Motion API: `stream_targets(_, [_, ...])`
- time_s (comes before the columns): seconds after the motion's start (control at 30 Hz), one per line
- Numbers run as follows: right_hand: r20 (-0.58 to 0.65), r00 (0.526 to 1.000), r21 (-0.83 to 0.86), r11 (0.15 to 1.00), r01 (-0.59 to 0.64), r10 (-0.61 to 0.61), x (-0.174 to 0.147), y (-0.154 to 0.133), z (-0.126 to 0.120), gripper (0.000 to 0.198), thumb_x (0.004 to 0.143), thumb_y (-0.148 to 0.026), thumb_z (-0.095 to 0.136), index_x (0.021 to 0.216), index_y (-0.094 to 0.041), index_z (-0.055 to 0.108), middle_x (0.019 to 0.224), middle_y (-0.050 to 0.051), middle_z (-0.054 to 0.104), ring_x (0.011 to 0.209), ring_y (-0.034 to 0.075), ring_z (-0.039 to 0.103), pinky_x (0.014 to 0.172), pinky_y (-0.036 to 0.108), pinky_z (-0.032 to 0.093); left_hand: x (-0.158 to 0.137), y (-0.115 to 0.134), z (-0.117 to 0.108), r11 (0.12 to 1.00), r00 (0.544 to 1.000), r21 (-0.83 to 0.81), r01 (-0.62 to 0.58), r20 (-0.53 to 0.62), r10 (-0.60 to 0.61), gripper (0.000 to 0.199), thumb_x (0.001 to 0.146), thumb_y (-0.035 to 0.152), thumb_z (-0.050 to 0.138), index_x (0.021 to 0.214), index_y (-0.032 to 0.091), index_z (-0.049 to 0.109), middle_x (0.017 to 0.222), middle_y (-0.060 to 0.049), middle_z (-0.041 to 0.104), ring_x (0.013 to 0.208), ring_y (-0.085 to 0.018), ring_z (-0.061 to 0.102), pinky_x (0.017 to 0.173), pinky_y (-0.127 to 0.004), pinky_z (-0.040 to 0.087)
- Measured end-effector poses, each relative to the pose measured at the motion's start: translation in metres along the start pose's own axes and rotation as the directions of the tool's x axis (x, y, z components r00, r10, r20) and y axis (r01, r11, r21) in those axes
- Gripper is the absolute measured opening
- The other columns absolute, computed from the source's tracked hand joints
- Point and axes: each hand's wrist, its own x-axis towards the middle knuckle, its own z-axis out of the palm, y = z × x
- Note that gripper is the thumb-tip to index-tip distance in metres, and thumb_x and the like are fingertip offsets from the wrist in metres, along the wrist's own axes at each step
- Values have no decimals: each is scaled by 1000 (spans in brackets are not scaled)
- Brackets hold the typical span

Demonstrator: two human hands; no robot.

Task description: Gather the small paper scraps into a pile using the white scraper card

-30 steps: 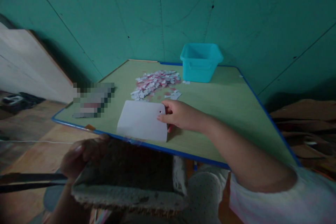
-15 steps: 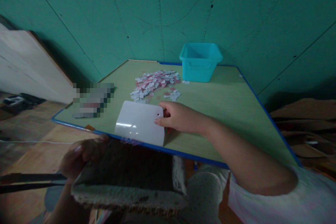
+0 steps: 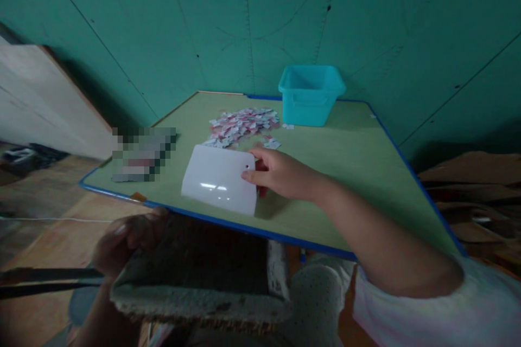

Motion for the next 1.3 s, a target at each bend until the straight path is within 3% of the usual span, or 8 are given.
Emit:
stream_targets(0.13, [-225, 969, 9, 994, 105, -100, 4, -4, -8, 15, 74, -25, 52, 85, -17, 48, 68, -1, 53, 54, 8, 48, 47, 22, 40, 1, 1, 1, 1000, 999, 7, -28, 19, 28, 33, 71, 30, 49, 40, 20, 48, 33, 3, 48, 34, -15, 39, 56, -35, 28])
stream_targets(0.27, [-582, 789, -35, 976, 217, -197, 6, -3, -26, 17, 75, -31, 48, 88, -20, 46, 71, -1, 51, 58, 10, 48, 47, 22, 37, 1, 2, 2, 999, 999, 10, -35, 40, 34, 32, 72, 30, 48, 41, 20, 47, 34, 3, 47, 35, -14, 39, 57, -34, 27])
stream_targets(0.33, [-673, 709, -84, 974, 210, -211, 7, 1, -37, 18, 75, -32, 47, 89, -20, 46, 74, 0, 51, 61, 11, 48, 48, 23, 36, 1, 2, 1, 1000, 998, 9, -23, 61, 23, 31, 71, 29, 47, 42, 20, 47, 34, 3, 47, 35, -14, 38, 57, -35, 26])
stream_targets(0.43, [-725, 651, -162, 975, 154, -223, 8, 7, -47, 16, 73, -31, 48, 84, -20, 46, 74, 1, 50, 64, 13, 47, 51, 25, 36, 2, 2, 0, 999, 996, 9, -32, 84, 31, 30, 71, 29, 47, 42, 20, 47, 35, 3, 47, 35, -14, 39, 58, -35, 26])
stream_targets(0.57, [-712, 657, -249, 964, 94, -248, 12, 15, -46, 11, 70, -29, 50, 74, -19, 47, 68, 0, 48, 63, 13, 45, 53, 26, 34, 2, 1, 0, 999, 996, 2, -42, 85, 41, 31, 72, 28, 47, 42, 20, 48, 35, 3, 48, 35, -14, 40, 58, -35, 26])
stream_targets(0.77, [-615, 764, -183, 978, 101, -194, 16, 17, -36, 15, 69, -29, 50, 79, -18, 48, 70, 0, 52, 62, 13, 47, 53, 25, 34, 2, -1, 0, 998, 994, -17, -66, 82, 67, 31, 72, 29, 46, 43, 20, 49, 35, 3, 47, 34, -14, 39, 57, -36, 27])
stream_targets(1.07, [-686, 702, -162, 981, 111, -193, 12, 12, -39, 9, 67, -26, 47, 70, -19, 46, 61, -3, 45, 53, 10, 40, 48, 24, 28, 3, 1, 0, 998, 994, 6, -61, 89, 60, 33, 73, 29, 46, 41, 20, 46, 34, 3, 47, 34, -14, 39, 56, -36, 26])
stream_targets(1.3, [-621, 771, -111, 990, 91, -140, 13, 12, -31, 10, 66, -26, 48, 72, -18, 48, 63, -2, 47, 54, 10, 41, 48, 23, 30, 2, 0, 1, 998, 997, -5, -61, 44, 61, 31, 72, 28, 46, 42, 22, 52, 33, 3, 47, 34, -16, 37, 56, -37, 27])
